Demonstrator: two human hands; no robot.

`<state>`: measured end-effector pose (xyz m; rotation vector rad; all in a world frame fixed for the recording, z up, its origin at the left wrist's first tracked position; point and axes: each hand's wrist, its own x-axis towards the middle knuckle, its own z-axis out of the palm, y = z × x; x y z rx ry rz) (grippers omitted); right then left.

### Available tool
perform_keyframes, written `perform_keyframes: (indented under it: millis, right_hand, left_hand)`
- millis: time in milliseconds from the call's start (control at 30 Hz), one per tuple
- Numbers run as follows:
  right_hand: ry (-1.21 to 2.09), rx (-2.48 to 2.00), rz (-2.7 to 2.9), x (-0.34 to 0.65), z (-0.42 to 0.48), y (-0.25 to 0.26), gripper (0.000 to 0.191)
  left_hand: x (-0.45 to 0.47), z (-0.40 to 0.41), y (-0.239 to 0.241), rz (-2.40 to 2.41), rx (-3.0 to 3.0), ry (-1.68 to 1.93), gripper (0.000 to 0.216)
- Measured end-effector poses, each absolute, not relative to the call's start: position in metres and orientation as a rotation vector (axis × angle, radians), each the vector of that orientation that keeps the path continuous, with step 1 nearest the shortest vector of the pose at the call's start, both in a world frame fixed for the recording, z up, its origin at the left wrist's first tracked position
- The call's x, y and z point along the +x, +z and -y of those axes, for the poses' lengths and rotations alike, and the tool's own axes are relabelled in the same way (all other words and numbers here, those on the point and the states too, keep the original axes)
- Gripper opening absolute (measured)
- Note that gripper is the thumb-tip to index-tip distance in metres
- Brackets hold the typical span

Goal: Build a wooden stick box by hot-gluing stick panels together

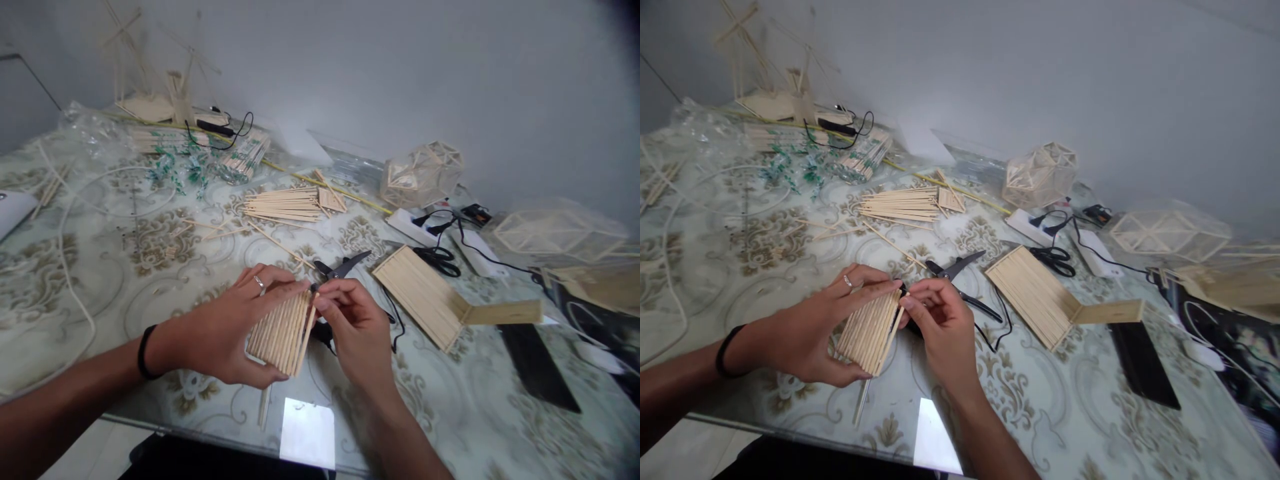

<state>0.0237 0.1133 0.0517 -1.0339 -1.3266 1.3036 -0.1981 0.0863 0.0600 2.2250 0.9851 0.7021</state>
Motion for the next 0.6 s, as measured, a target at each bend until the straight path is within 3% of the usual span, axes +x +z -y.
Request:
perform_keyframes:
  millis: [267,600]
  right_hand:
    - [1.268,-1.036,1.318,0.0264,-0.1113,0.0461,0.027]
    - [1.285,-0.957,1.385,0.0313,-0.1099,0.0476,0.007]
  left_hand:
    - [-0.1987,-0.0855,0.0592,-0.972,2.281,0.699,0.116]
    - [-0.1985,-0.0871,0.0616,-0.957,2.280,0.725,0.112]
